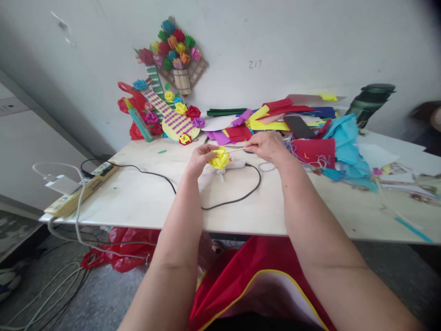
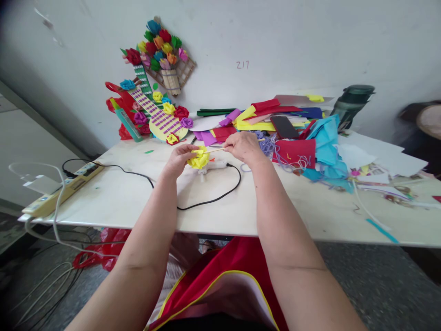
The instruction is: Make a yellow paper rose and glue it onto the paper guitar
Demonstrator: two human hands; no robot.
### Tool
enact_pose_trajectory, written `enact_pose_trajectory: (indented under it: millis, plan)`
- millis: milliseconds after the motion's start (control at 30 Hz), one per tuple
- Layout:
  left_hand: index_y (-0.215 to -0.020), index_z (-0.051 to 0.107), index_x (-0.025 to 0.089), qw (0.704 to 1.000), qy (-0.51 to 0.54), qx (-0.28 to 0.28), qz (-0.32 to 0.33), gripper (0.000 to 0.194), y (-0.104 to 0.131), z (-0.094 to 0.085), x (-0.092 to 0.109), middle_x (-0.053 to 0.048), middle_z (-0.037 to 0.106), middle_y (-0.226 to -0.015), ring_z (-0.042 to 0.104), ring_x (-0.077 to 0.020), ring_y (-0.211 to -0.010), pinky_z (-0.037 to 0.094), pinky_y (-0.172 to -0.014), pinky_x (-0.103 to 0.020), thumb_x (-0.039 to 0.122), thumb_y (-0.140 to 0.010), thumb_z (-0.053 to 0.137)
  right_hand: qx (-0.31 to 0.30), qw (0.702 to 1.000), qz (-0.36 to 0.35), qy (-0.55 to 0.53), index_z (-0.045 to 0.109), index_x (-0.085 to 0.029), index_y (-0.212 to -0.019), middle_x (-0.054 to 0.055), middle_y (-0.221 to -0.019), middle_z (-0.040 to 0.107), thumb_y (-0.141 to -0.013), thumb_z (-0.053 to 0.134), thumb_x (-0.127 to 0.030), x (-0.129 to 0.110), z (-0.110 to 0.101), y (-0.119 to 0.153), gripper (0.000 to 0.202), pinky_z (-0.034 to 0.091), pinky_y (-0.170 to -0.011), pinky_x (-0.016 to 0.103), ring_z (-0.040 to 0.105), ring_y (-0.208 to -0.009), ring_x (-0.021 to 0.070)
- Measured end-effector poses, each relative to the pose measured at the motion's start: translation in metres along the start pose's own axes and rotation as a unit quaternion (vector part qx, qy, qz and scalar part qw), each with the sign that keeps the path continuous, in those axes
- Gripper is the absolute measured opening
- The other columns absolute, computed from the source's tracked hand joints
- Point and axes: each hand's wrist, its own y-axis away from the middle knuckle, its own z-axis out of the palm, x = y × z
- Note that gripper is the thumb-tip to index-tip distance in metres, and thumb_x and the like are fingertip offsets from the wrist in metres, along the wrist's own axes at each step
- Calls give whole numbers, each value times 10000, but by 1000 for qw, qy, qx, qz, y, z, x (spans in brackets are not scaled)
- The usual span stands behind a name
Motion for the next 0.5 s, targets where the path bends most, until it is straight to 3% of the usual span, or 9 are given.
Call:
enact_pose_trajectory:
  millis: [300, 500]
  plan:
    - [-873, 667, 155, 1000, 15, -12, 10, 390, -1, -2, -3, -16, 703, -785, 640, -134, -640, 466, -550, -215, 222, -493, 728, -9, 1000, -5, 21, 780, -265, -869, 9, -911, 756, -805, 619, -256, -3, -3, 0, 174, 405, -677, 287, 654, -860, 185]
    - [-797, 650, 145, 1000, 6, 2, 24, 343, 0, 1, -1, -18, 699, -730, 639, -151, -629, 506, -603, -262, 199, -464, 711, -20, 999, -8, 46, 774, -240, -874, 21, -920, 750, -813, 610, -242, -10, -4, 1, 175, 378, -664, 289, 644, -869, 187]
